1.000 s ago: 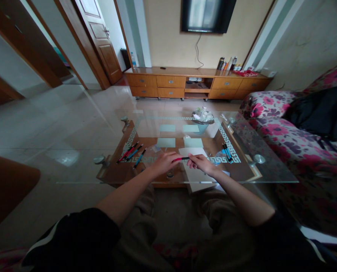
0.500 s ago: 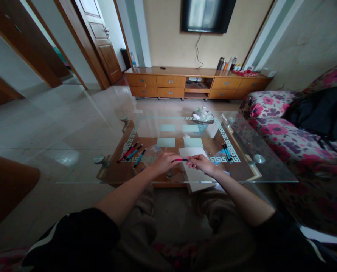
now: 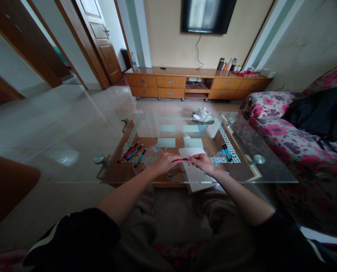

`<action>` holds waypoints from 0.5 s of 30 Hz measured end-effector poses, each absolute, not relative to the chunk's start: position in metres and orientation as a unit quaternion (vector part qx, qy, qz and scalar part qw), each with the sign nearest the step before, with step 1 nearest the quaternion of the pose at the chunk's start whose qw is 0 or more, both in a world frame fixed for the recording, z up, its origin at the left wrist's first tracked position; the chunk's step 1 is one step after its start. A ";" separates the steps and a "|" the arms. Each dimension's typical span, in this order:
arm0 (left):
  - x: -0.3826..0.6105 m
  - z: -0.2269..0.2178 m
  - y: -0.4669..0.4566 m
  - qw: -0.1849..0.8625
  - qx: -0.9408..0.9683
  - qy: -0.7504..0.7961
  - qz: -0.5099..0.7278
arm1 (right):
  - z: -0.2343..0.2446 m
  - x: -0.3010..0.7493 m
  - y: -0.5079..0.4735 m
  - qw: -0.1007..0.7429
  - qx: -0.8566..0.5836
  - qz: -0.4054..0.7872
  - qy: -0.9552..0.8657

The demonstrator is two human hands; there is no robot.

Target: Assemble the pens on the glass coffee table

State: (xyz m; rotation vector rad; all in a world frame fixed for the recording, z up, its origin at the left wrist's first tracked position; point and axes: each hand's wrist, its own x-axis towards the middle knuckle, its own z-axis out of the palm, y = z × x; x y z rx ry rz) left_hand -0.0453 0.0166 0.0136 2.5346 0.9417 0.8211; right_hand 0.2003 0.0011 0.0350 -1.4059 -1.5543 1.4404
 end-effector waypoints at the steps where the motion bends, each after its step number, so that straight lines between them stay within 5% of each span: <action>1: -0.045 0.013 0.017 0.159 0.886 0.330 0.285 | 0.036 0.200 0.001 0.294 -0.527 0.540 -0.586; 15: -0.045 0.018 0.015 0.193 0.885 0.328 0.269 | 0.032 0.202 0.002 0.296 -0.509 0.522 -0.617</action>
